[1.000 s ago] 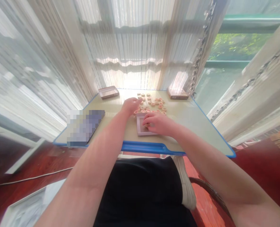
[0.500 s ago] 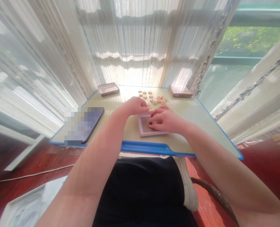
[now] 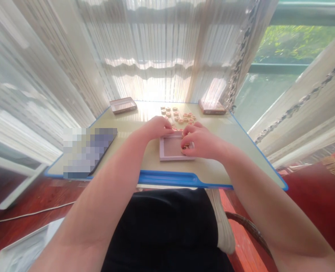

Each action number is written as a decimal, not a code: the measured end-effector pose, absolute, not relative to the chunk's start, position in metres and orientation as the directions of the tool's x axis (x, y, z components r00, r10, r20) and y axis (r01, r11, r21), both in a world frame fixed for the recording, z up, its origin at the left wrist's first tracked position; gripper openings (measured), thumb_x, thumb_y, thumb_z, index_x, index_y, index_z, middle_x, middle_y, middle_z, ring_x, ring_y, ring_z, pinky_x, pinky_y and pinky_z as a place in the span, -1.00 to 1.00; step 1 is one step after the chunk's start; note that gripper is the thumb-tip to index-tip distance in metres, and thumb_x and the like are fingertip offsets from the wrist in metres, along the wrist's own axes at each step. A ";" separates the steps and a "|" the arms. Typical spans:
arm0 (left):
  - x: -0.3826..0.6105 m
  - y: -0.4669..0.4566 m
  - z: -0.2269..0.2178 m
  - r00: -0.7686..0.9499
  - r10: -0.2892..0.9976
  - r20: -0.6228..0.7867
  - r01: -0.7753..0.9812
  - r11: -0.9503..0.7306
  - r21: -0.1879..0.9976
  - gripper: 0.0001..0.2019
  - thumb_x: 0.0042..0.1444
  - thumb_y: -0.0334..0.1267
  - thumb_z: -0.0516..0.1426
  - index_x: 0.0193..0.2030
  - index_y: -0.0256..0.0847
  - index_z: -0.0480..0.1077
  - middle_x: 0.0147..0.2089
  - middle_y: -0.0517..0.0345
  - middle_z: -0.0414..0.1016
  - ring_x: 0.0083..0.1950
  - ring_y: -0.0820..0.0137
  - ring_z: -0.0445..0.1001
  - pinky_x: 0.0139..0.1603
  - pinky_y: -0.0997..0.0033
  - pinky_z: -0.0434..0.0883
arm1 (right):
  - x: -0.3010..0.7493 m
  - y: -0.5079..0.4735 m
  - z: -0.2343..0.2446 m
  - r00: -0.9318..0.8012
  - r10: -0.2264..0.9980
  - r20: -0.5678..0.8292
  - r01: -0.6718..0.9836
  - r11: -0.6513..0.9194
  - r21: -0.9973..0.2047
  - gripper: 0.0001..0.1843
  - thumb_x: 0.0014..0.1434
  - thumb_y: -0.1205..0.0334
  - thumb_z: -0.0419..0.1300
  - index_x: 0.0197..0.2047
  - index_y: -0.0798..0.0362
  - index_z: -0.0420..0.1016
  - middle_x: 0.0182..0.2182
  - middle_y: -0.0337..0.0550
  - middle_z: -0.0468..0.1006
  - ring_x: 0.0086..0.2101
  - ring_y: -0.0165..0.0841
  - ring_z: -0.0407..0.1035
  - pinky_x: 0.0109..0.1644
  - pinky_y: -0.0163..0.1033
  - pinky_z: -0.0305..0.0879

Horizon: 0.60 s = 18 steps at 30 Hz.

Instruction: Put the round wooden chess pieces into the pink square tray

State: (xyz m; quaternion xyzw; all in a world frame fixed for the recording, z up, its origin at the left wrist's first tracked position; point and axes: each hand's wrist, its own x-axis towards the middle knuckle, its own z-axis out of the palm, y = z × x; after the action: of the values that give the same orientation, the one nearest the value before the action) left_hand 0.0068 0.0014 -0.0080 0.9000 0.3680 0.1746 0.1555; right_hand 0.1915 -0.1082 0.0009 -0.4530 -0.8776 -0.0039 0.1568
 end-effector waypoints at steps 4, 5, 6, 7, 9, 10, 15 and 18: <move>0.008 -0.001 -0.007 0.667 0.716 0.208 0.614 -0.686 0.391 -0.81 -0.07 -0.18 0.12 -0.50 -0.20 0.52 -0.59 0.24 0.36 -0.44 0.44 0.28 -0.38 0.45 0.17 | 0.193 -0.107 0.000 -0.550 0.780 0.299 0.793 0.600 -0.104 -0.92 -0.04 0.24 0.25 -0.49 -0.04 0.60 -0.33 -0.10 0.43 -0.24 -0.24 0.19 -0.05 -0.11 0.20; 0.008 -0.002 -0.007 0.670 0.714 0.206 0.613 -0.688 0.388 -0.82 -0.07 -0.20 0.12 -0.50 -0.20 0.52 -0.59 0.24 0.36 -0.44 0.44 0.29 -0.38 0.45 0.17 | 0.193 -0.107 -0.001 -0.551 0.776 0.306 0.792 0.602 -0.102 -0.92 -0.05 0.25 0.25 -0.49 -0.04 0.60 -0.33 -0.10 0.43 -0.24 -0.25 0.19 -0.06 -0.11 0.20; 0.009 -0.003 -0.007 0.673 0.711 0.204 0.612 -0.690 0.386 -0.83 -0.07 -0.21 0.12 -0.50 -0.19 0.52 -0.59 0.24 0.36 -0.44 0.44 0.29 -0.38 0.46 0.17 | 0.193 -0.107 -0.001 -0.552 0.774 0.311 0.790 0.604 -0.100 -0.92 -0.05 0.25 0.25 -0.48 -0.03 0.60 -0.33 -0.10 0.43 -0.24 -0.25 0.19 -0.06 -0.12 0.21; 0.010 -0.003 -0.006 0.675 0.709 0.205 0.611 -0.693 0.383 -0.83 -0.07 -0.22 0.12 -0.50 -0.19 0.52 -0.59 0.24 0.37 -0.43 0.44 0.30 -0.38 0.46 0.18 | 0.193 -0.106 -0.002 -0.553 0.772 0.314 0.790 0.605 -0.098 -0.92 -0.05 0.25 0.25 -0.48 -0.03 0.59 -0.34 -0.09 0.43 -0.24 -0.24 0.19 -0.06 -0.12 0.21; 0.011 -0.004 -0.007 0.680 0.703 0.209 0.610 -0.701 0.371 -0.83 -0.06 -0.24 0.11 -0.49 -0.19 0.53 -0.58 0.23 0.39 -0.41 0.42 0.32 -0.37 0.46 0.19 | 0.194 -0.106 -0.003 -0.549 0.773 0.318 0.793 0.602 -0.094 -0.93 -0.06 0.24 0.25 -0.48 -0.01 0.58 -0.34 -0.08 0.42 -0.23 -0.23 0.20 -0.06 -0.12 0.21; 0.011 -0.003 -0.008 0.684 0.699 0.210 0.610 -0.705 0.362 -0.83 -0.06 -0.24 0.11 -0.49 -0.19 0.53 -0.56 0.22 0.41 -0.40 0.42 0.33 -0.36 0.46 0.19 | 0.194 -0.106 -0.003 -0.544 0.775 0.321 0.797 0.597 -0.092 -0.93 -0.06 0.24 0.25 -0.47 0.00 0.58 -0.34 -0.08 0.42 -0.23 -0.22 0.20 -0.07 -0.11 0.22; 0.011 -0.001 -0.011 0.705 0.679 0.204 0.606 -0.726 0.325 -0.79 -0.03 -0.24 0.08 -0.45 -0.20 0.54 -0.47 0.18 0.47 -0.38 0.40 0.35 -0.34 0.44 0.21 | 0.193 -0.107 -0.002 -0.548 0.778 0.308 0.791 0.602 -0.112 -0.92 -0.05 0.25 0.23 -0.43 -0.02 0.57 -0.35 -0.10 0.42 -0.23 -0.23 0.22 -0.09 -0.14 0.21; 0.012 -0.001 -0.010 0.697 0.685 0.210 0.607 -0.720 0.336 -0.80 -0.03 -0.24 0.08 -0.45 -0.21 0.54 -0.48 0.17 0.47 -0.38 0.40 0.35 -0.34 0.44 0.21 | 0.193 -0.107 -0.001 -0.565 0.785 0.254 0.784 0.607 -0.134 -0.90 -0.02 0.28 0.20 -0.46 -0.03 0.57 -0.38 -0.12 0.43 -0.25 -0.26 0.23 -0.11 -0.18 0.21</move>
State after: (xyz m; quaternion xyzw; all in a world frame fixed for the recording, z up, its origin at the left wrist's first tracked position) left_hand 0.0119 -0.0014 -0.0105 0.9132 0.3536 0.1619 0.1213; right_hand 0.1928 -0.1068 -0.0010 -0.4434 -0.8845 0.0029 0.1449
